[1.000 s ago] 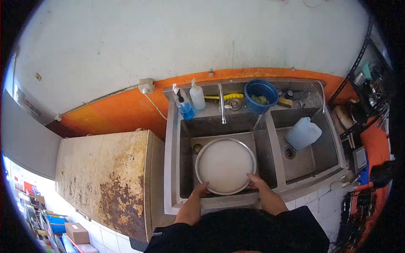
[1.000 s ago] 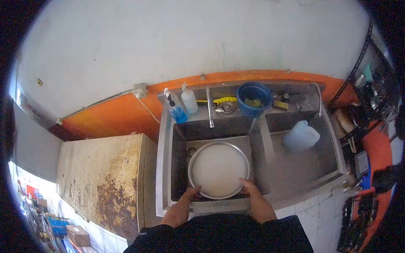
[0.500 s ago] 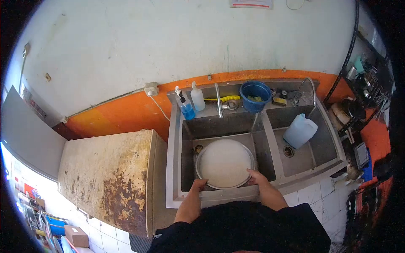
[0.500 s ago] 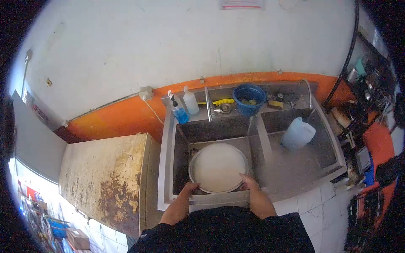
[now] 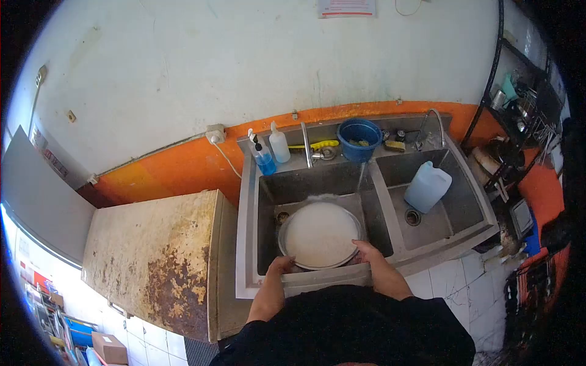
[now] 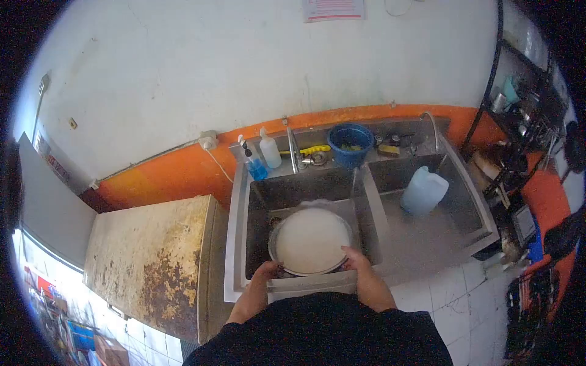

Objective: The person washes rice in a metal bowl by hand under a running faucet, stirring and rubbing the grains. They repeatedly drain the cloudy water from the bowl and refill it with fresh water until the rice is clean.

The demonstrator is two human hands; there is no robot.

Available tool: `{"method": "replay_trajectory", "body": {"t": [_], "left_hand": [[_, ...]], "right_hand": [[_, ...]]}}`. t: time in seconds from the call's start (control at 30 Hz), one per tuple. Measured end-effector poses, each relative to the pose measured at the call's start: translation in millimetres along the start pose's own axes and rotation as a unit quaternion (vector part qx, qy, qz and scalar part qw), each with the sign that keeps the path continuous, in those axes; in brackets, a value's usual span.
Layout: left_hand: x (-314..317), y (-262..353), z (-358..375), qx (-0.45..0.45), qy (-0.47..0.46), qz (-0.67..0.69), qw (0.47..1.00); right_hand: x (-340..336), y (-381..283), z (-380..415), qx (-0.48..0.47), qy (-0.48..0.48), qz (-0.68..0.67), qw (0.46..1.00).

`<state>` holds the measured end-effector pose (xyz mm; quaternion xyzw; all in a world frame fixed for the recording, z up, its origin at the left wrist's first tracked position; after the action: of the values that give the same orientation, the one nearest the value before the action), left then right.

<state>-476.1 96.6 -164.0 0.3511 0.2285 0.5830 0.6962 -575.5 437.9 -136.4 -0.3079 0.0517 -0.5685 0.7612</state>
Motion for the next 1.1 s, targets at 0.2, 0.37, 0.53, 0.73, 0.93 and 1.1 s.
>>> {"method": "replay_trajectory", "body": {"t": [0.2,0.37,0.53,0.73,0.93,1.1], "left_hand": [[26,49,56,-0.115,0.125,0.154,0.973],[17,39,40,-0.099,0.116,0.134,0.979],[10,24,26,-0.081,0.096,0.173,0.977],[12,31,32,-0.074,0.084,0.172,0.979],[9,21,23,-0.091,0.075,0.182,0.976],[15,39,44,-0.081,0.135,0.157,0.975]], "right_hand": [[14,-9,24,-0.008,-0.051,-0.016,0.999],[17,-14,27,-0.023,-0.061,-0.030,0.997],[13,-11,25,-0.009,-0.071,-0.093,0.993],[3,-7,3,-0.042,-0.034,-0.104,0.993],[13,-13,22,-0.024,-0.052,-0.098,0.994],[16,-19,28,-0.035,-0.047,-0.076,0.995]]}}
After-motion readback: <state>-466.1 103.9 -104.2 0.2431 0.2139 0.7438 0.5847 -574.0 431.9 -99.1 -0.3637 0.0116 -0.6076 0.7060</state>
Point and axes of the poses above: each hand's wrist, its own z-axis away from the middle knuckle, its own x-axis out of the palm, y = z × x, the point moved 7 cm from there along -z, towards the middle knuckle, and after that the axes turned 10 degrees about -y, right-handed, at the moved point
